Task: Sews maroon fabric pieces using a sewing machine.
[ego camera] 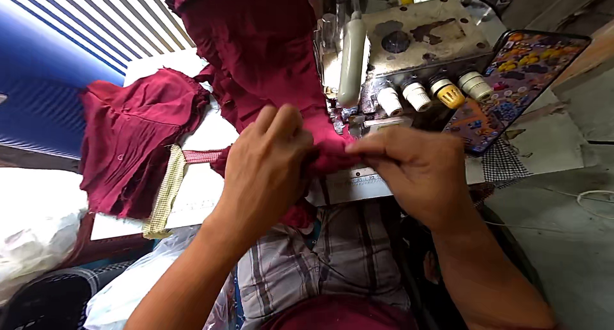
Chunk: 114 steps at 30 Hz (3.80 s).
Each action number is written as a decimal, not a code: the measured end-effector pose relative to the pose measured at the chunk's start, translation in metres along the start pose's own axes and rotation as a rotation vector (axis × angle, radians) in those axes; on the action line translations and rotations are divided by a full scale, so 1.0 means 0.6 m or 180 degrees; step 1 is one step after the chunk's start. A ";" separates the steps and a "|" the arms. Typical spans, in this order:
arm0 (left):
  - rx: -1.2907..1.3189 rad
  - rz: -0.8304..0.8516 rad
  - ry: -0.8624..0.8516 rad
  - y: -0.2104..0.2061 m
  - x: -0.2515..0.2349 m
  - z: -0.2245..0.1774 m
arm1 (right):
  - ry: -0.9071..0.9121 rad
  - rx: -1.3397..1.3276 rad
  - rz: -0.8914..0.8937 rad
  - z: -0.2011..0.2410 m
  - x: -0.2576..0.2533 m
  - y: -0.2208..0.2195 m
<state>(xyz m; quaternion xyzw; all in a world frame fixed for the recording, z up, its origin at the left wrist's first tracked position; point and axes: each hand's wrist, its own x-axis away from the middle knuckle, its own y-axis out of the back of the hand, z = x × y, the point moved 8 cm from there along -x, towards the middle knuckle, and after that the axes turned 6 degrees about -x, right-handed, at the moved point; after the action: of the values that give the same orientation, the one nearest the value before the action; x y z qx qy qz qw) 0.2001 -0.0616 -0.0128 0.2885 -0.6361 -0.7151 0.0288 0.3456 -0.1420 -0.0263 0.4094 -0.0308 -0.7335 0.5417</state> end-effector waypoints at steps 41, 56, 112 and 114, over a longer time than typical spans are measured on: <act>-0.0191 0.0704 -0.0222 -0.090 -0.025 0.014 | -0.0392 -0.0116 -0.0632 -0.095 0.066 -0.075; 0.0489 -0.1088 0.0902 0.031 0.104 0.048 | -0.0063 0.0345 0.0255 -0.058 -0.006 -0.057; -0.0106 -0.0323 0.1080 0.016 0.097 0.015 | -0.0043 0.0760 0.0041 -0.079 0.014 -0.055; -0.0012 -0.0503 0.0998 0.036 0.091 0.004 | 0.0155 0.0897 0.0107 -0.049 0.000 -0.053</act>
<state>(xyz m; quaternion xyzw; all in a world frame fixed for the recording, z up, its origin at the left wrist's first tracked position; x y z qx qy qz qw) 0.1464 -0.0857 -0.0134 0.4455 -0.5979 -0.6625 0.0719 0.3394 -0.1173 -0.0613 0.4985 -0.1272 -0.7026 0.4916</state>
